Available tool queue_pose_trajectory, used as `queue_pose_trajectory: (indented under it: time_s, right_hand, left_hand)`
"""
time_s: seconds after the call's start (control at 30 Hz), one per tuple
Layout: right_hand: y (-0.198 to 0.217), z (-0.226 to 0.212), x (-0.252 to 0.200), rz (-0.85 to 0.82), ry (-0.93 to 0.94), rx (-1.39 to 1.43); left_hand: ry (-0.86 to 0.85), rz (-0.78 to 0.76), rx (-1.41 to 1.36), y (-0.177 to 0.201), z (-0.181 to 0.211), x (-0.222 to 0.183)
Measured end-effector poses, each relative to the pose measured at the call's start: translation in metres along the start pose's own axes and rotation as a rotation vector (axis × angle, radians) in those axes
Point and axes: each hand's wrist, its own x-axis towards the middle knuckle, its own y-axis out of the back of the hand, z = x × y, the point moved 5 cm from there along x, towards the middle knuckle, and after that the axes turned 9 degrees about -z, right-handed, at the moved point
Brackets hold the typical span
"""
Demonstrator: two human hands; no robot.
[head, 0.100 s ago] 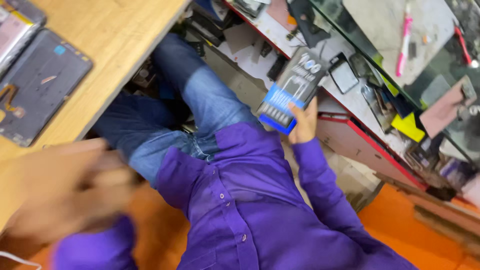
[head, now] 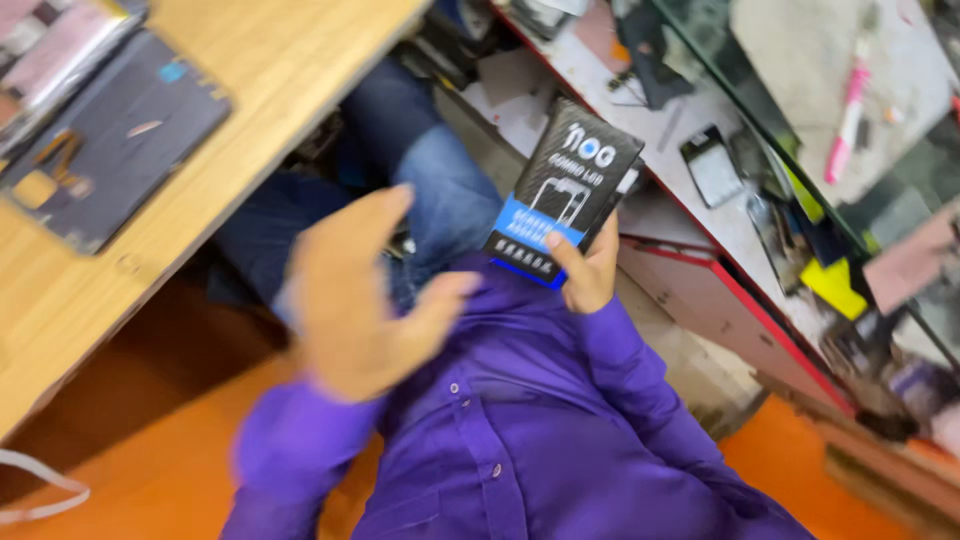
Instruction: The person unpacks a new screen protector and places it on a disassembled smartphone. They then connect a charging cable to another smartphone, remove its back cover, and use a screwdriver to unscrew internal components. The person handles multiple phone parts and tools on a cluttered workbench.
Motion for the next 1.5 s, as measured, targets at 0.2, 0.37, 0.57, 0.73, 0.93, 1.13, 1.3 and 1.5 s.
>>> queue_pose_trajectory:
  time_s: [0.2, 0.37, 0.57, 0.73, 0.93, 1.13, 1.3, 1.5]
  right_hand:
    - [-0.099, -0.032, 0.013, -0.33, 0.069, -0.236]
    - [-0.132, -0.035, 0.025, -0.54, 0.109, -0.343]
    - [-0.155, -0.024, 0.021, -0.786, 0.299, -0.232]
    - [-0.15, 0.004, 0.025, -0.921, 0.281, 0.021]
    - [-0.11, 0.032, 0.031, -0.882, -0.079, -0.179]
    - [-0.091, 0.034, 0.039, -0.928, -0.084, -0.407]
    - [-0.084, 0.044, 0.041, -0.533, -0.558, 0.532]
    - [-0.071, 0.023, 0.032, -0.729, -0.537, 0.489]
  left_hand:
    - [0.2, 0.207, -0.277, -0.032, 0.006, 0.012]
    - [0.167, 0.309, -0.264, -0.012, -0.019, -0.02]
    - [0.048, 0.471, -0.239, -0.002, -0.032, -0.051]
    - [0.05, 0.495, -0.223, 0.007, -0.038, -0.065]
    - [0.054, 0.402, -0.137, 0.014, -0.035, -0.062]
    - [0.073, 0.408, -0.08, 0.018, -0.035, -0.058]
    - [0.147, 0.432, -0.119, 0.02, -0.042, -0.065]
    - [0.431, 0.417, -0.222, -0.003, -0.061, -0.069]
